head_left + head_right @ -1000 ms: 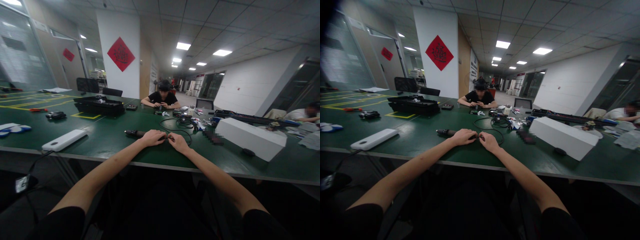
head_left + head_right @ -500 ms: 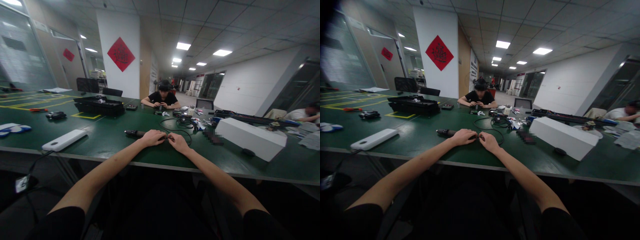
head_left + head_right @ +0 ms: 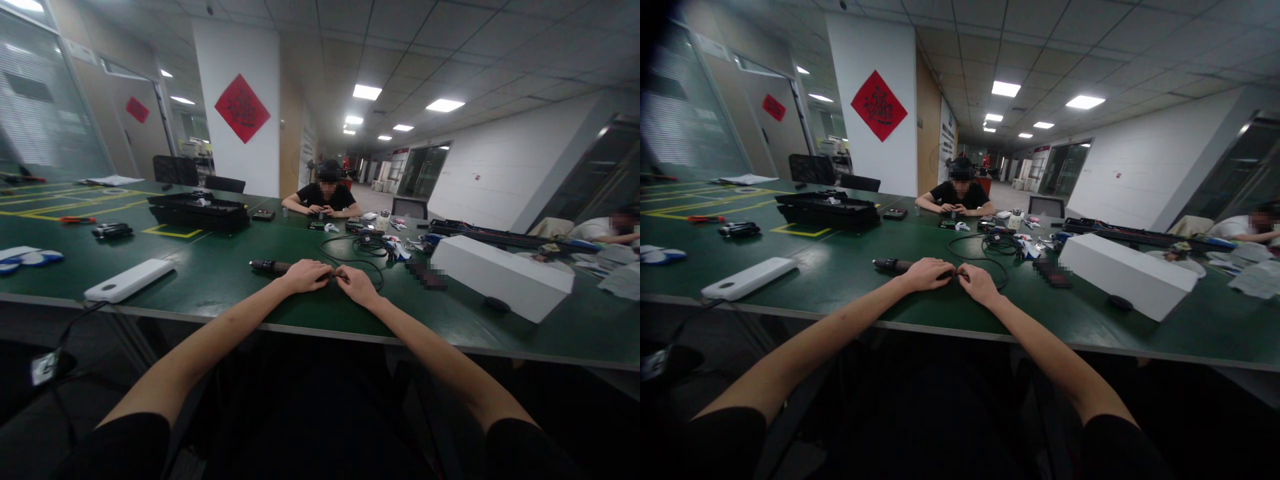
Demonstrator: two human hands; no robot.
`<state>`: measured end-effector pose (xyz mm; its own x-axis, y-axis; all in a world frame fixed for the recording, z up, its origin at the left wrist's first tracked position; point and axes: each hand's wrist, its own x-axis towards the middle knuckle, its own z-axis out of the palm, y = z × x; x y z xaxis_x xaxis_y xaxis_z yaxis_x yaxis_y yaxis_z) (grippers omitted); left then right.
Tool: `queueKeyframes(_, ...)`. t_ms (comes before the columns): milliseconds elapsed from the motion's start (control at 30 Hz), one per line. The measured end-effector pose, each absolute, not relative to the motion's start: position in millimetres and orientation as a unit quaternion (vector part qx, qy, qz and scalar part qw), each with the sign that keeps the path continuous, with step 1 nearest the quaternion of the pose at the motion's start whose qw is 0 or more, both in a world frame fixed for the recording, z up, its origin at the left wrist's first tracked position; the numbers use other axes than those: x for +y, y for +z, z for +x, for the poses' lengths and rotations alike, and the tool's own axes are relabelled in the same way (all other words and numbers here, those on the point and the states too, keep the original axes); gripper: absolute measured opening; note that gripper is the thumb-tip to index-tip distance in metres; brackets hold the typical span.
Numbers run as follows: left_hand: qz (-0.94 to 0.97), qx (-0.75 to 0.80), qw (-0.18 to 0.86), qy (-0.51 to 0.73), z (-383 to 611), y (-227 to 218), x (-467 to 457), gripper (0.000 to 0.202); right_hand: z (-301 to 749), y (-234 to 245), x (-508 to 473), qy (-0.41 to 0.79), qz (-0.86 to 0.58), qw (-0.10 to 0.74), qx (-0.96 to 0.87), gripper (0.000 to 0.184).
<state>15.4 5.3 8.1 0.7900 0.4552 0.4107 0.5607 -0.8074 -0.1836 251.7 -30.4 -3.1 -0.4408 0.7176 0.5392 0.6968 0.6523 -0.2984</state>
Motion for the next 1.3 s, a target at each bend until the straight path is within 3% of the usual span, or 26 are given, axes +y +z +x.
queueKeyframes(1300, -0.932, -0.276, 0.154, -0.179, 15.5, 7.4, 3.9, 0.026, 252.5, -4.2, -29.3, 0.01, -0.416, 0.323, -0.85, 0.012)
